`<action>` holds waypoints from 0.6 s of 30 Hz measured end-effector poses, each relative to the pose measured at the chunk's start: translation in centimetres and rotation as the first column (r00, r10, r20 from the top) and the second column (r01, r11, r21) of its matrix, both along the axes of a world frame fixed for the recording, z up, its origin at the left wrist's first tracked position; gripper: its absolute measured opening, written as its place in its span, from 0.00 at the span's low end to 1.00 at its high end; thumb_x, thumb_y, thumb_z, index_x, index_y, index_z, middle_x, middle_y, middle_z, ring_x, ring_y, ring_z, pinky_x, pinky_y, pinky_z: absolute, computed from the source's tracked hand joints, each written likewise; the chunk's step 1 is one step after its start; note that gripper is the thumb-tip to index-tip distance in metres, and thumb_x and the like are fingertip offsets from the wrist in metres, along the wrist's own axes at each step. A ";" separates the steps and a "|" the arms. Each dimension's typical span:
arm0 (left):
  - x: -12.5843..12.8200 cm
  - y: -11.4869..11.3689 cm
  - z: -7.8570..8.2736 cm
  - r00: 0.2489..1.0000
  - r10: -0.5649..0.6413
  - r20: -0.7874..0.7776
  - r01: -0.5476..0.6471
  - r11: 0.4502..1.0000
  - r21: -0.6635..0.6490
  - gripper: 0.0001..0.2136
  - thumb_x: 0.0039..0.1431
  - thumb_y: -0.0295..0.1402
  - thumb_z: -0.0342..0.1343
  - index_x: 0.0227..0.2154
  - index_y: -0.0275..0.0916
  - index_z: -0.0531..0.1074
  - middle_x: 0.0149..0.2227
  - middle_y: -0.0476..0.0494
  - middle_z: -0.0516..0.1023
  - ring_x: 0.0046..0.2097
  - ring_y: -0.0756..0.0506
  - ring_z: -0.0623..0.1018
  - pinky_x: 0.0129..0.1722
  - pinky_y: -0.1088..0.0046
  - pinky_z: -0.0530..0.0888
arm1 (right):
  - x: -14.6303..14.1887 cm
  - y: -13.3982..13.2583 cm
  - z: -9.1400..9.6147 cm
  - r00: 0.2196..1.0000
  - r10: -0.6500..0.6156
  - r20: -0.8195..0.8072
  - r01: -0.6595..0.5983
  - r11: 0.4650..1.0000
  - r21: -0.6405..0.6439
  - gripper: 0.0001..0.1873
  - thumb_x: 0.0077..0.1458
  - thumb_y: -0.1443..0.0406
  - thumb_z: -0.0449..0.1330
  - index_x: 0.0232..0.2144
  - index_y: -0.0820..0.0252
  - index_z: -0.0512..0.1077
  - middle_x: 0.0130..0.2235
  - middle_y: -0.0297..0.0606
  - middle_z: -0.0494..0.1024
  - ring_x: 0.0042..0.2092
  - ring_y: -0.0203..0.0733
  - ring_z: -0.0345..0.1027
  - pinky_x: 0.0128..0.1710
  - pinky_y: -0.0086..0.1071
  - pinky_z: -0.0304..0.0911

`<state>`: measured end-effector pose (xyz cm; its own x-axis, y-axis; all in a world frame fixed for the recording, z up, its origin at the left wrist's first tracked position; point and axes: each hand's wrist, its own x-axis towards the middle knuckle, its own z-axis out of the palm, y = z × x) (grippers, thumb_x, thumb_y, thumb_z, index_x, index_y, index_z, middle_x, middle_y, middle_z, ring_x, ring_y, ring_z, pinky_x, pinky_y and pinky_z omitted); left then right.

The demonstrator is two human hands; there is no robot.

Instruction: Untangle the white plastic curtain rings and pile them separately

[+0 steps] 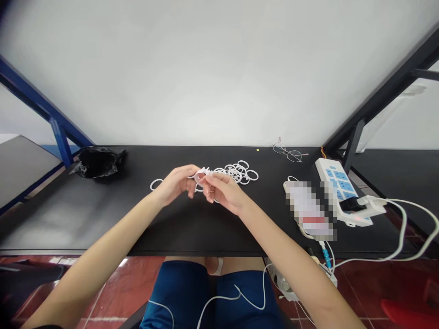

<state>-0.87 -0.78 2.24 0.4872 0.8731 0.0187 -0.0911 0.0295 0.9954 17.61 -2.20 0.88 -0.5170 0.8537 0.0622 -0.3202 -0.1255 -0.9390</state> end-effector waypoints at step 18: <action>-9.2 -1.8 -1.3 0.242 0.341 -0.908 0.250 0.883 0.398 0.13 0.64 0.39 0.41 0.31 0.37 0.67 0.36 0.39 0.73 0.35 0.43 0.76 0.38 0.65 0.71 | 2.0 1.6 -0.9 0.565 -0.672 0.480 0.276 0.702 0.657 0.08 0.52 0.61 0.61 0.33 0.59 0.75 0.36 0.37 0.77 0.22 0.30 0.60 0.26 0.32 0.62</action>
